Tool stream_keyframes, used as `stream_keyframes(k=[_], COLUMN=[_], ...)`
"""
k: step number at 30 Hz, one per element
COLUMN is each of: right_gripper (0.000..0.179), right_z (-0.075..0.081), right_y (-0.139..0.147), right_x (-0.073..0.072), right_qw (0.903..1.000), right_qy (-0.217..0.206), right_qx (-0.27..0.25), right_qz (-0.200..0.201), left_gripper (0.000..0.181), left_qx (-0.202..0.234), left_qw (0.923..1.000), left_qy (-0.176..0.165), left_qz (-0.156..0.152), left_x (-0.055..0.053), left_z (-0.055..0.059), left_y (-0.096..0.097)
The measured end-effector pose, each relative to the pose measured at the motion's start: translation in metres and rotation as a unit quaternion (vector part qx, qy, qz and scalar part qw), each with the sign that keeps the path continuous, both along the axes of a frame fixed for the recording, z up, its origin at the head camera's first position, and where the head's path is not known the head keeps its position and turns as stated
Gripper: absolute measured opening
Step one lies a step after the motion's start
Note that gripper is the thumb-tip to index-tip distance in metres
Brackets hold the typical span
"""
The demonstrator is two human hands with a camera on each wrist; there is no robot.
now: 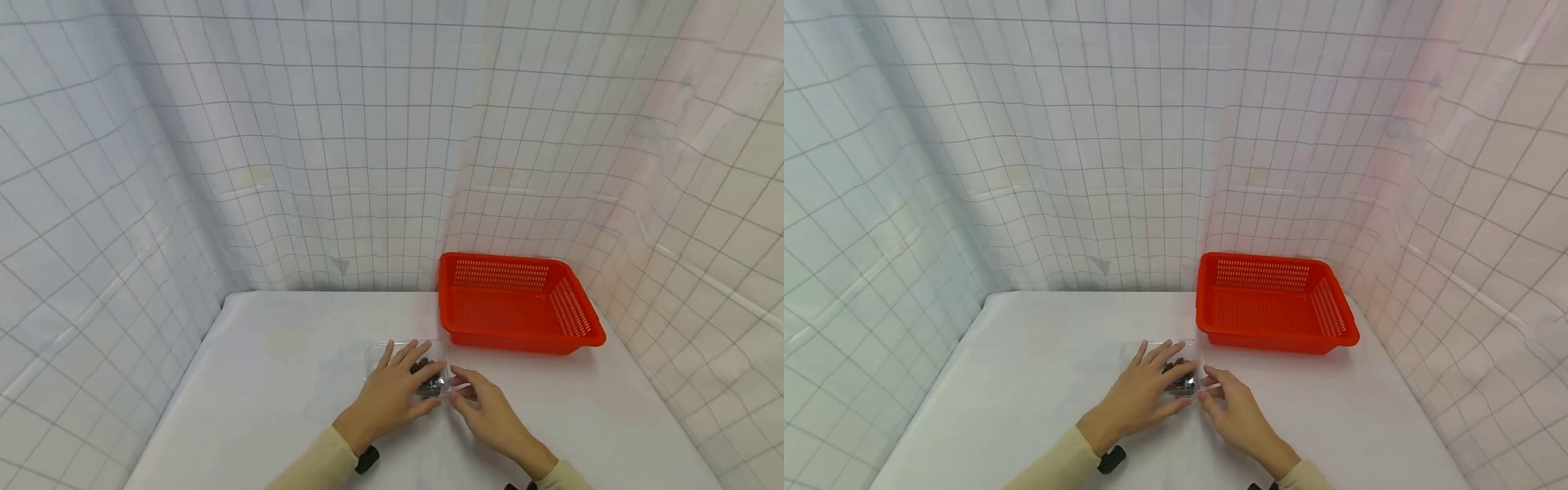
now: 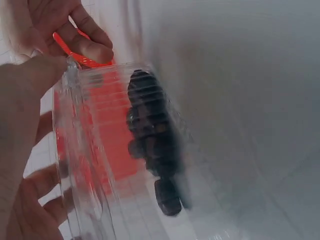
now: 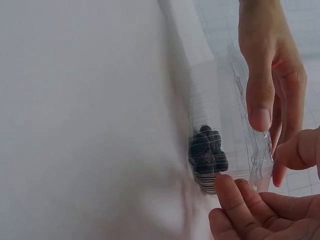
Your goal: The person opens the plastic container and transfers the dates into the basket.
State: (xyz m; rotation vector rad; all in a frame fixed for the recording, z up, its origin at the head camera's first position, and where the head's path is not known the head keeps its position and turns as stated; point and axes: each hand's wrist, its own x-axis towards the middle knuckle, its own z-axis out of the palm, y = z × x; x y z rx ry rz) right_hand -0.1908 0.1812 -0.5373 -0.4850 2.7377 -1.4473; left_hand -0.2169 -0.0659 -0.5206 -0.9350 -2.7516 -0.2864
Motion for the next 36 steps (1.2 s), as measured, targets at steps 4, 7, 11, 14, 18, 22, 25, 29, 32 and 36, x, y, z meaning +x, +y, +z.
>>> stream_keyframes(k=[4,7,11,14,18,22,25,29,32,36], right_gripper=[0.049,0.05,0.05,0.051,0.053,0.051,0.047,0.039,0.035,0.033], right_z=[-0.001,-0.003,-0.007,-0.01,-0.012,-0.012,-0.012,-0.012,-0.013,-0.016], right_y=[0.004,0.006,0.006,0.007,0.009,0.011,0.01,0.008,0.006,0.004], right_x=[-0.002,-0.003,-0.002,-0.002,-0.004,-0.006,-0.007,-0.006,-0.005,-0.003], right_qw=[0.997,0.9907,0.9759,0.9669,0.9611,0.9544,0.9488,0.9465,0.947,0.9466], right_qy=[-0.052,-0.095,-0.15,-0.168,-0.178,-0.195,-0.209,-0.214,-0.216,-0.22], right_qx=[-0.056,-0.095,-0.153,-0.183,-0.2,-0.217,-0.231,-0.237,-0.235,-0.234], right_qz=[0.008,0.019,0.041,0.061,0.069,0.061,0.053,0.043,0.037,0.025], left_gripper=[0.057,0.052,0.045,0.04,0.034,0.028,0.018,0.011,0.015,0.014], left_qx=[-0.007,0.0,0.033,0.06,0.078,0.089,0.107,0.14,0.158,0.165], left_qw=[0.9992,0.9985,0.9965,0.9939,0.9918,0.9908,0.9884,0.983,0.979,0.977], left_qy=[-0.001,0.002,-0.024,-0.04,-0.051,-0.056,-0.06,-0.073,-0.086,-0.091], left_qz=[-0.038,-0.055,-0.074,-0.083,-0.087,-0.085,-0.09,-0.094,-0.095,-0.1], left_x=[-0.005,-0.007,-0.009,-0.009,-0.01,-0.011,-0.012,-0.013,-0.013,-0.012], left_z=[-0.001,-0.003,-0.005,-0.005,-0.005,-0.004,-0.003,-0.001,0.0,-0.003], left_y=[0.007,0.009,0.007,0.007,0.008,0.01,0.012,0.013,0.013,0.015])
